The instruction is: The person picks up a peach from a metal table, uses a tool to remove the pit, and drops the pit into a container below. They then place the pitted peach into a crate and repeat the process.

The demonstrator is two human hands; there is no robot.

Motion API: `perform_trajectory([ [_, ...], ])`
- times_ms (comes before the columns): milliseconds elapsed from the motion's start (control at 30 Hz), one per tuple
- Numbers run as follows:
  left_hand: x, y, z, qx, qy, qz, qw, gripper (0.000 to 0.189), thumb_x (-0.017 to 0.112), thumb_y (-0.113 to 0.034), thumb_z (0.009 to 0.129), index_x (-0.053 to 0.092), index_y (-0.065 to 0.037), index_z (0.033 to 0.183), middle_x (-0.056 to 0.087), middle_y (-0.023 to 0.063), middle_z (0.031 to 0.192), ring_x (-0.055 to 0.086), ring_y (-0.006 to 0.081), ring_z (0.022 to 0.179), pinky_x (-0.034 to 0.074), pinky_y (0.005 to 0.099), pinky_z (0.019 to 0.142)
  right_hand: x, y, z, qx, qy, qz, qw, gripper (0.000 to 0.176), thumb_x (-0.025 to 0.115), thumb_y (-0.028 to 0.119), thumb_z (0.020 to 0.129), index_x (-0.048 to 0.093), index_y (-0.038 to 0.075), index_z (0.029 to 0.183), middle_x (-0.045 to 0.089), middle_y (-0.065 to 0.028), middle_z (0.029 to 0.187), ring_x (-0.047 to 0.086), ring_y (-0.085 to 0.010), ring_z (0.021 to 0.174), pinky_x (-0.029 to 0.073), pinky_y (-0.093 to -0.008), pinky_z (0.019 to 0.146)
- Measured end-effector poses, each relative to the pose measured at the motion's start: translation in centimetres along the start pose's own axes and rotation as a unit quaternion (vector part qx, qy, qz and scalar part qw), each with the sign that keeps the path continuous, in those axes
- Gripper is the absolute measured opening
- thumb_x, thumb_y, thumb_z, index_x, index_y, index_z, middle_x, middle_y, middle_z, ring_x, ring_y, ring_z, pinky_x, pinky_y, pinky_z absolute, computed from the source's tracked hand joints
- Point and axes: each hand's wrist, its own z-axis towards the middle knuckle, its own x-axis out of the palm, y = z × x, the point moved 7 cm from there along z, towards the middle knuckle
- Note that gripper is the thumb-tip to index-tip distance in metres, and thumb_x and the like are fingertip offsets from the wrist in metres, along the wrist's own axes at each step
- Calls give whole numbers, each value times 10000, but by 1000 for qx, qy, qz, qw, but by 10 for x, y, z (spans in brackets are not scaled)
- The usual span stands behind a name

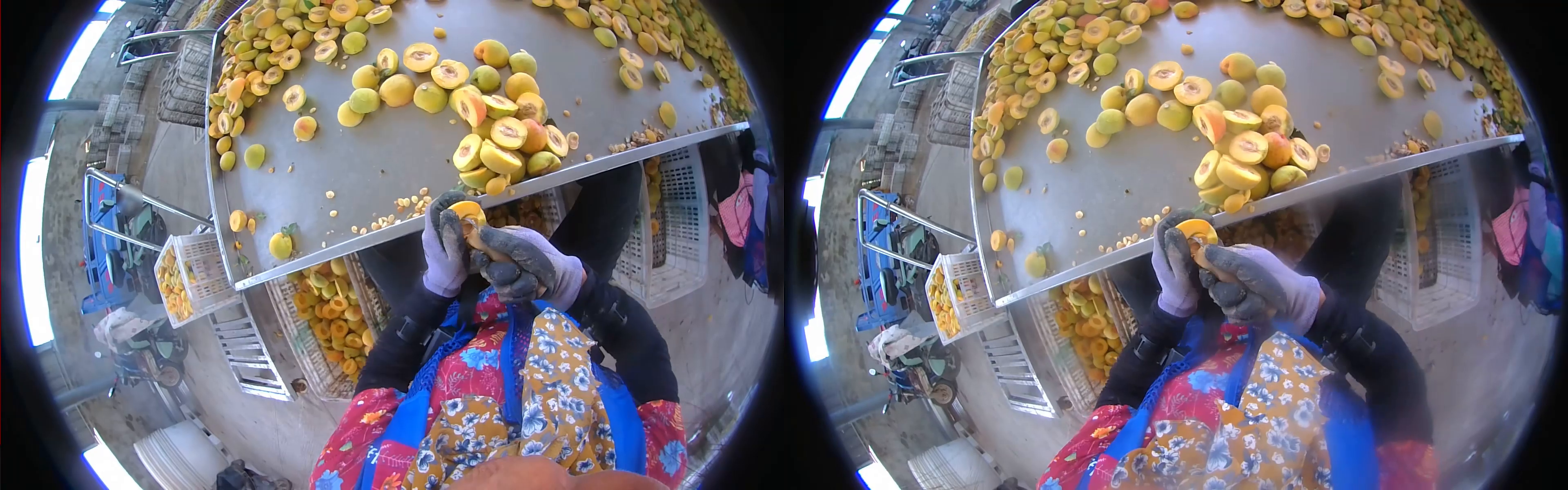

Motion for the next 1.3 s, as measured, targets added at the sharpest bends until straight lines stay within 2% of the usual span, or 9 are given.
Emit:
perform_trajectory([
  [100, 4, -1, -1, 10, 12, -70, 997, 436, 396, -394, 1074, 507, -12, 1254, 642, 118, 1103, 634, 185, 938, 516, 320, 871, -2, -12, 10, 43, 128, 130, 982, 368, 524, 438, 1026, 569, 74, 992, 450, 22, 578, 377, -61, 362, 317, -199, 350],
  [300, 17, 16, -2, -138, -29, -273, 952, 523, 389, -505, 1053, 515, -27, 1221, 641, 109, 1045, 645, 195, 914, 539, 324, 828, -9, -7, 17, -124, -83, -102, 984, 413, 462, 466, 1042, 563, 68, 1004, 436, 7, 569, 358, -68, 349, 298, -212, 338],
  [533, -34, 21, -14, -188, -93, -343, 916, 523, 448, -520, 1030, 542, -53, 1246, 648, 132, 1131, 672, 246, 923, 585, 371, 779, -14, -2, 0, -117, 28, 28, 992, 382, 516, 454, 1026, 555, 85, 940, 439, 9, 597, 359, -79, 400, 290, -216, 348],
  [667, -135, -21, -45, -126, -132, 165, 969, 429, 549, -334, 1003, 519, -13, 1286, 591, 182, 1186, 613, 305, 1027, 520, 391, 880, -56, -12, -6, -76, -69, -4, 995, 388, 490, 443, 1039, 549, 64, 980, 441, 16, 592, 384, -62, 398, 317, -188, 384],
  [733, -169, -51, -55, -100, -130, 596, 786, 380, 576, -204, 981, 527, 1, 1298, 498, 246, 1316, 536, 393, 1180, 424, 429, 1014, -72, -16, -6, -79, -76, -23, 994, 366, 516, 418, 1034, 555, 57, 993, 464, 23, 626, 427, -54, 447, 341, -185, 407],
  [800, -150, -76, -36, -4, -132, 694, 707, 366, 585, -207, 976, 549, -1, 1276, 546, 222, 1259, 551, 389, 1160, 445, 433, 993, -74, -19, -4, -67, -75, -27, 995, 358, 525, 403, 1033, 562, 48, 996, 475, 24, 639, 437, -58, 454, 350, -187, 408],
  [933, -60, -41, 63, -47, 21, 458, 888, 397, 614, -250, 955, 578, -10, 1269, 555, 220, 1259, 570, 373, 1163, 467, 458, 968, -72, -19, 1, -64, -84, -87, 991, 364, 548, 403, 1023, 577, 42, 984, 493, 18, 647, 455, -68, 461, 355, -188, 402],
  [1067, 5, 50, 126, -61, 219, 375, 899, 566, 675, -380, 909, 541, -12, 1319, 538, 258, 1252, 582, 385, 1127, 475, 441, 972, -78, -10, -6, -101, -89, -138, 981, 361, 550, 413, 1021, 575, 63, 937, 500, 4, 633, 467, -76, 466, 356, -207, 409],
  [1300, -2, 13, 95, -196, 114, 21, 974, 443, 761, -173, 854, 494, -13, 1169, 607, 85, 1081, 605, 166, 992, 508, 294, 879, -50, 26, -28, -277, -219, -350, 868, 187, 547, 247, 1013, 536, 61, 1015, 547, -24, 673, 522, -143, 549, 448, -303, 502],
])
